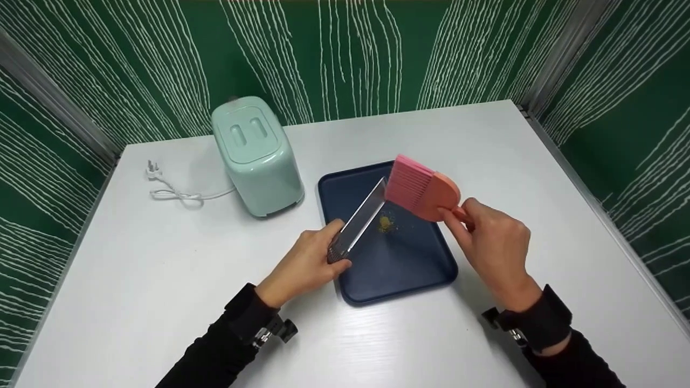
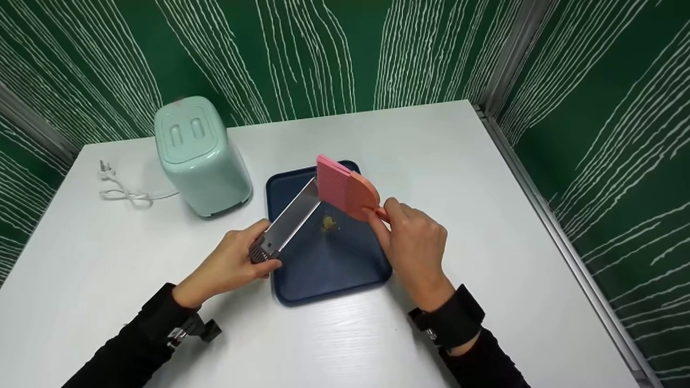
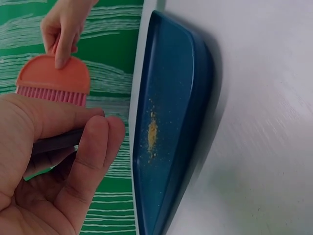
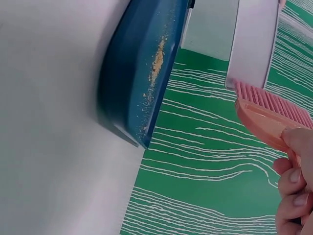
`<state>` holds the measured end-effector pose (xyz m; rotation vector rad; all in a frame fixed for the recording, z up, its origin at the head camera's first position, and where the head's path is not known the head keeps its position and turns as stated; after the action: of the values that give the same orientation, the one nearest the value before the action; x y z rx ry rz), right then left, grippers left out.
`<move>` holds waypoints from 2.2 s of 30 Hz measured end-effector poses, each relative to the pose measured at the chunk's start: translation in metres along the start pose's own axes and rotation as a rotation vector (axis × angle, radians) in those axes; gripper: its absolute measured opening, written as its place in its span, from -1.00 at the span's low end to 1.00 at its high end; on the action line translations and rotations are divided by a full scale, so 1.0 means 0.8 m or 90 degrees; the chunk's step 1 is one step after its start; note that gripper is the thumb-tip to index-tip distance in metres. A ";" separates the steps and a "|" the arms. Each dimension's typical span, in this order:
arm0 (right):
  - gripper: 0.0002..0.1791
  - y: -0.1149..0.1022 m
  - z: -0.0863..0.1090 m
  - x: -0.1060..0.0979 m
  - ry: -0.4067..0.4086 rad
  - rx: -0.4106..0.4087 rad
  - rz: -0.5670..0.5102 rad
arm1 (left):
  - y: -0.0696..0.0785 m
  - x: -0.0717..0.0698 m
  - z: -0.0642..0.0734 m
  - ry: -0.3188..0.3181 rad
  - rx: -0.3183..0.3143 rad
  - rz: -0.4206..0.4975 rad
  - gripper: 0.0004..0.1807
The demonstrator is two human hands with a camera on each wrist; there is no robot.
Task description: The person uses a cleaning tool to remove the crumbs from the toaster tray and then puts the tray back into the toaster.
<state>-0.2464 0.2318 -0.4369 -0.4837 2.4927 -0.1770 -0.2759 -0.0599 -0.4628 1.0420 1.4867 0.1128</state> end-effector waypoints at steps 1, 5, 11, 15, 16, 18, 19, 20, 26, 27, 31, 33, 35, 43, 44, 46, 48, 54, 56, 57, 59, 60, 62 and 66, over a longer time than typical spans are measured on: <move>-0.49 0.001 0.001 0.002 -0.001 -0.002 0.003 | 0.001 0.000 0.000 0.000 0.007 -0.002 -0.58; -0.48 0.007 0.002 0.009 -0.009 -0.009 0.025 | 0.003 0.003 0.000 -0.005 0.034 -0.010 -0.58; -0.49 0.016 0.000 0.015 -0.032 -0.016 0.050 | -0.005 0.005 0.002 -0.003 0.017 0.011 -0.58; -0.49 0.025 -0.004 0.015 -0.051 -0.004 0.055 | -0.013 0.004 0.003 -0.001 -0.020 0.044 -0.59; -0.50 0.029 -0.005 0.014 -0.057 0.005 0.054 | -0.015 0.004 0.003 -0.001 -0.029 0.052 -0.59; -0.51 0.038 -0.006 0.015 -0.071 0.027 0.051 | -0.018 0.003 0.003 -0.001 -0.045 0.070 -0.59; -0.52 0.044 -0.006 0.015 -0.078 0.040 0.049 | -0.019 0.003 0.003 -0.002 -0.054 0.085 -0.58; -0.52 0.049 -0.006 0.016 -0.084 0.054 0.044 | -0.020 0.003 0.003 -0.004 -0.063 0.107 -0.58; -0.51 0.090 -0.007 0.020 -0.125 0.160 0.009 | -0.027 0.006 0.004 -0.012 -0.117 0.239 -0.53; -0.50 0.097 -0.007 0.021 -0.136 0.181 0.004 | -0.028 0.006 0.004 -0.008 -0.122 0.251 -0.53; -0.47 0.129 0.000 0.028 -0.199 0.255 -0.007 | -0.031 0.006 0.002 0.003 -0.143 0.301 -0.52; -0.45 0.144 0.005 0.032 -0.240 0.289 -0.003 | -0.032 0.007 0.002 0.005 -0.153 0.327 -0.49; -0.42 0.160 0.012 0.036 -0.283 0.322 0.005 | -0.033 0.009 0.001 0.003 -0.161 0.353 -0.46; -0.36 0.198 0.031 0.048 -0.428 0.396 0.024 | -0.036 0.014 0.000 0.010 -0.195 0.474 -0.21; -0.36 0.200 0.031 0.048 -0.437 0.399 0.027 | -0.035 0.014 0.000 0.012 -0.196 0.484 -0.20; -0.37 0.205 0.032 0.049 -0.455 0.405 0.038 | -0.034 0.015 -0.001 0.015 -0.198 0.501 -0.19; -0.37 0.208 0.033 0.049 -0.470 0.410 0.049 | -0.033 0.015 -0.002 0.017 -0.197 0.513 -0.20; -0.28 0.215 0.037 0.052 -0.527 0.418 0.042 | -0.031 0.016 -0.005 0.017 -0.194 0.548 -0.20; -0.22 0.217 0.039 0.053 -0.548 0.415 0.038 | -0.032 0.016 -0.005 0.018 -0.198 0.560 -0.21; -0.20 0.217 0.040 0.053 -0.558 0.412 0.038 | -0.032 0.016 -0.006 0.020 -0.202 0.567 -0.21; -0.16 0.218 0.042 0.055 -0.577 0.404 0.038 | -0.034 0.016 -0.006 0.025 -0.212 0.578 -0.23; -0.16 0.219 0.043 0.055 -0.584 0.403 0.038 | -0.035 0.016 -0.006 0.028 -0.218 0.585 -0.23; -0.17 0.220 0.044 0.057 -0.591 0.398 0.039 | -0.036 0.016 -0.006 0.034 -0.230 0.597 -0.22; -0.25 0.219 0.044 0.060 -0.594 0.391 0.040 | -0.039 0.017 -0.006 0.045 -0.245 0.619 -0.20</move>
<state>-0.3160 0.3753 -0.5314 -0.1551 1.4372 -0.5309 -0.2940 -0.0671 -0.4914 1.3529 0.8448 1.0823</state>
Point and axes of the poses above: each hand's wrist, its own z-axis away from the middle knuckle, its own x-axis out of the palm, y = z × x, the point moved 7 cm from there along -z, towards the middle knuckle, and after that the axes turned 5 degrees about y, right-handed, at the moved point
